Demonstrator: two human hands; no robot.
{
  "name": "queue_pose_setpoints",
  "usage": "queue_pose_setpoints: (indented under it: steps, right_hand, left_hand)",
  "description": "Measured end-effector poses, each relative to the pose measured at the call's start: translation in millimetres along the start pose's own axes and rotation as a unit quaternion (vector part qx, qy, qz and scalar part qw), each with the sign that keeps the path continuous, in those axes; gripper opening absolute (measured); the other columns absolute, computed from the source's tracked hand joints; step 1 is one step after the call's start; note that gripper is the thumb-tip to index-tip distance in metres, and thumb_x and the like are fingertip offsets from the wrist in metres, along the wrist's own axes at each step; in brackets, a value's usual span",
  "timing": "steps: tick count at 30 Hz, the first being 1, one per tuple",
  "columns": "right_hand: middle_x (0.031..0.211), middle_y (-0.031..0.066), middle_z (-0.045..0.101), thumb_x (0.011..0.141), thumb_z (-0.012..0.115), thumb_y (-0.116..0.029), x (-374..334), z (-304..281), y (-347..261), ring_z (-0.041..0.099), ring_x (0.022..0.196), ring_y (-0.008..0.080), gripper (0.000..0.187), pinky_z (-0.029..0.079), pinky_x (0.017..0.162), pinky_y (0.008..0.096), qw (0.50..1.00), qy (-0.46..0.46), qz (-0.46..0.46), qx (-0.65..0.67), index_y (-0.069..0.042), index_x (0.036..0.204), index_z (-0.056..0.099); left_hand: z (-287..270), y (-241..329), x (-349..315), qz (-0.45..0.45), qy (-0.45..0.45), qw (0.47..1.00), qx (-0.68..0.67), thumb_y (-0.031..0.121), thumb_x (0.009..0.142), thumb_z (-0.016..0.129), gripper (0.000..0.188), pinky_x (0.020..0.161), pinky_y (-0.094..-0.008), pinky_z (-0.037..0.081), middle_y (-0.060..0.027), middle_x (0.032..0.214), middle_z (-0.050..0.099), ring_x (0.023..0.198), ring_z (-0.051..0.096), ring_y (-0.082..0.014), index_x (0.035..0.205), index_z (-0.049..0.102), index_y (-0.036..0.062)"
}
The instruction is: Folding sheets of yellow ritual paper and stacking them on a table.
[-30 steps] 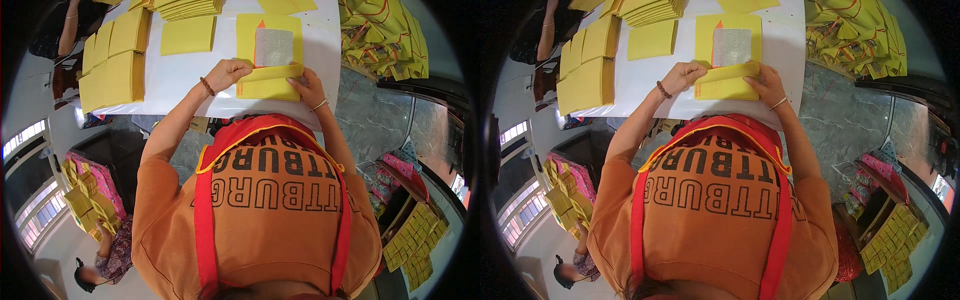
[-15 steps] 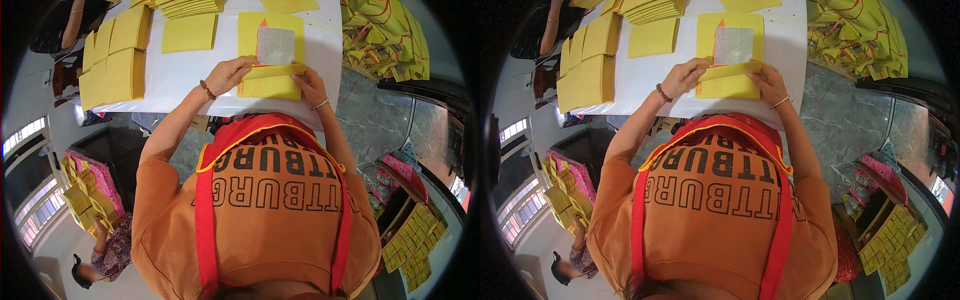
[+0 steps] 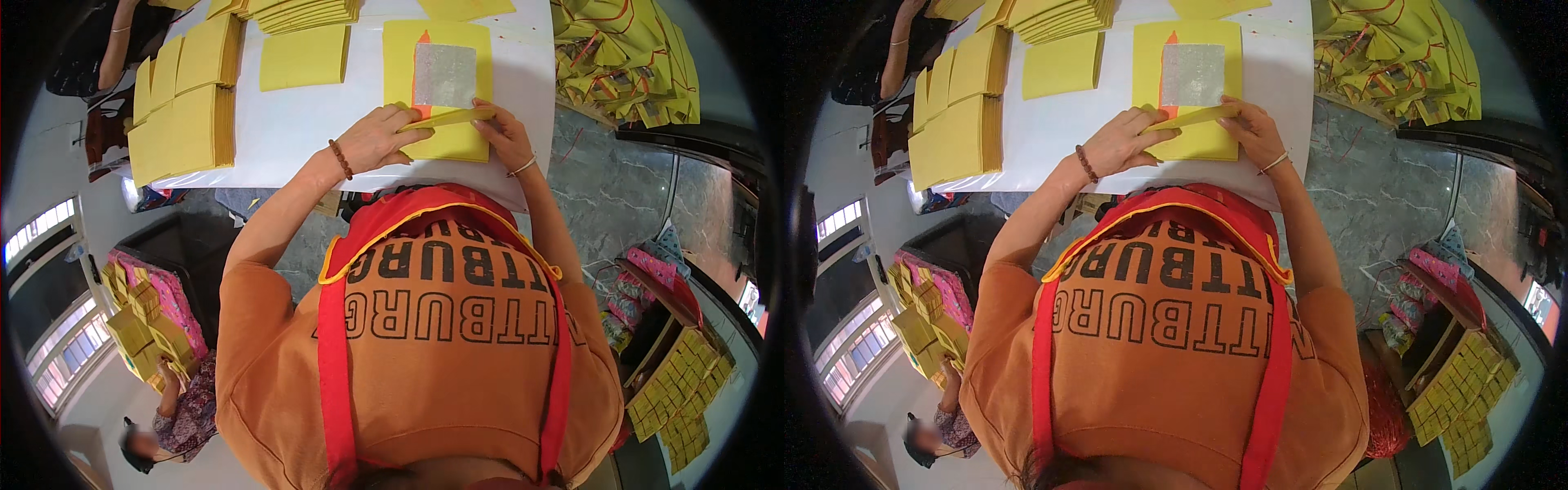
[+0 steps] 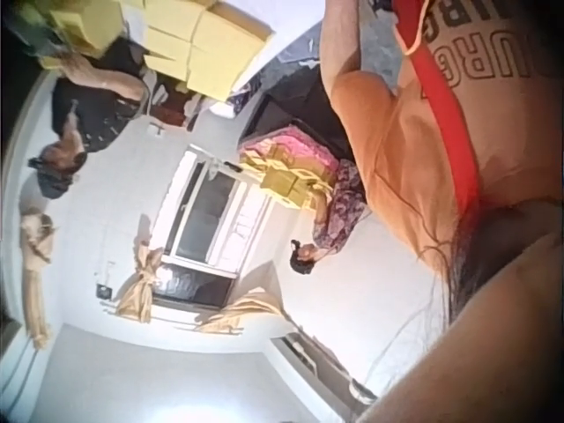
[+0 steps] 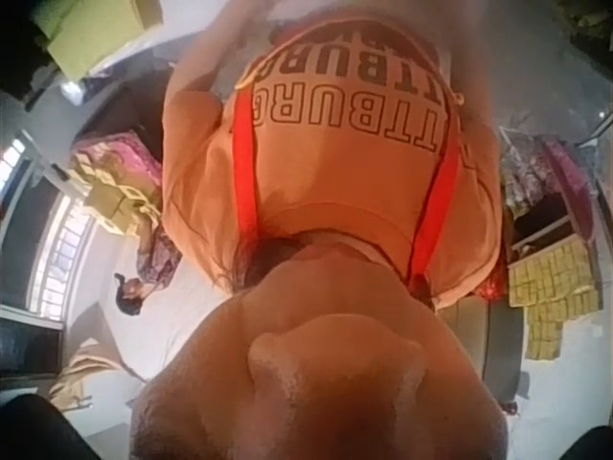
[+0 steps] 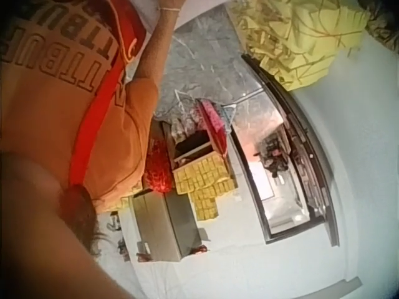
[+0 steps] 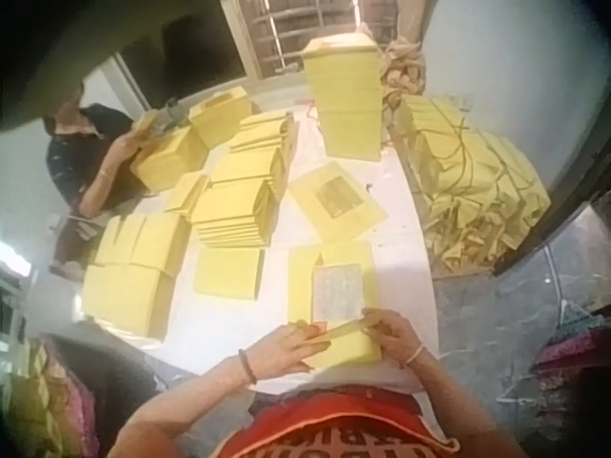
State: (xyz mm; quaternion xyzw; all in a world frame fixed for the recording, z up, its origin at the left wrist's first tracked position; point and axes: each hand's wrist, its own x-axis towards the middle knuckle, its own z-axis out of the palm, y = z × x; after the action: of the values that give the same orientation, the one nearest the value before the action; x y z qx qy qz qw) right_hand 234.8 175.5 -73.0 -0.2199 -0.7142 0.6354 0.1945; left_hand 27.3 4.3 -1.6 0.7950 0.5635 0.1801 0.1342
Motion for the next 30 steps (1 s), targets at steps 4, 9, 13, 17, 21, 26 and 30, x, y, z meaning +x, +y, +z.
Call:
queue_pose_setpoints:
  steps: [4,9,13,17,21,26,30]
  right_hand:
    - [0.124,0.0103,0.053,0.086,0.059,-0.009,0,-2,-3,0.048,0.115,0.0171,0.027,0.036,0.098,0.0294,0.998,-0.022,0.046,0.038,0.001,0.11,0.057]
    - [0.119,0.0118,0.057,0.085,0.06,-0.013,1,-2,0,0.053,0.107,0.0188,0.027,0.04,0.093,0.0298,1.0,-0.008,0.017,0.017,0.001,0.108,0.059]
    - [0.118,0.0119,0.057,0.085,0.06,-0.014,1,-5,7,0.053,0.107,0.0194,0.031,0.039,0.095,0.0305,1.0,-0.013,-0.006,-0.019,0.001,0.112,0.057]
    - [0.114,0.0117,0.059,0.083,0.062,-0.016,2,-5,-4,0.053,0.107,0.0215,0.039,0.038,0.096,0.0325,0.991,-0.043,-0.047,0.117,0.0,0.118,0.052]
    - [0.112,0.0111,0.059,0.081,0.064,-0.016,-1,2,-14,0.053,0.108,0.022,0.04,0.039,0.095,0.0329,0.998,-0.012,-0.017,-0.063,-0.002,0.117,0.054]
    - [0.115,0.0097,0.058,0.083,0.061,-0.01,0,2,4,0.05,0.111,0.0198,0.028,0.038,0.095,0.0314,0.999,0.006,-0.023,-0.026,-0.002,0.11,0.057]
    - [0.117,0.0089,0.056,0.087,0.055,-0.004,1,0,0,0.048,0.115,0.018,0.022,0.036,0.098,0.0306,0.995,-0.015,0.031,0.092,-0.002,0.108,0.057]
  left_hand:
    - [-2,-5,0,0.003,-0.013,1.0,-0.026,0.017,0.064,0.074,0.056,0.089,-0.0372,0.042,-0.0121,0.114,0.05,0.104,0.048,-0.0288,0.115,0.053,0.009]
    - [-6,-11,0,0.006,-0.005,0.997,-0.075,0.019,0.068,0.071,0.047,0.088,-0.0368,0.044,-0.0125,0.108,0.053,0.101,0.05,-0.0293,0.111,0.056,0.0086]
    - [-6,-13,0,0.011,0.036,0.995,-0.096,0.016,0.08,0.063,0.027,0.079,-0.0364,0.048,-0.0133,0.107,0.055,0.089,0.056,-0.029,0.103,0.056,0.0058]
    - [-6,-9,1,-0.078,0.071,0.986,-0.126,0.012,0.085,0.054,0.012,0.07,-0.0356,0.05,-0.015,0.107,0.056,0.078,0.058,-0.03,0.09,0.051,0.0018]
    - [-3,-4,1,-0.155,0.074,0.976,-0.131,0.012,0.086,0.053,0.011,0.067,-0.0341,0.05,-0.0155,0.105,0.056,0.077,0.058,-0.0301,0.086,0.048,0.0024]
    - [-4,-1,-5,-0.068,0.174,0.975,-0.122,0.014,0.076,0.068,0.044,0.078,-0.0386,0.046,-0.0165,0.108,0.055,0.09,0.054,-0.0339,0.114,0.048,0.0029]
    - [10,-11,-13,-0.225,0.22,0.939,-0.142,0.014,0.067,0.075,0.07,0.084,-0.0397,0.044,-0.0186,0.119,0.048,0.104,0.048,-0.0351,0.126,0.039,0.0041]
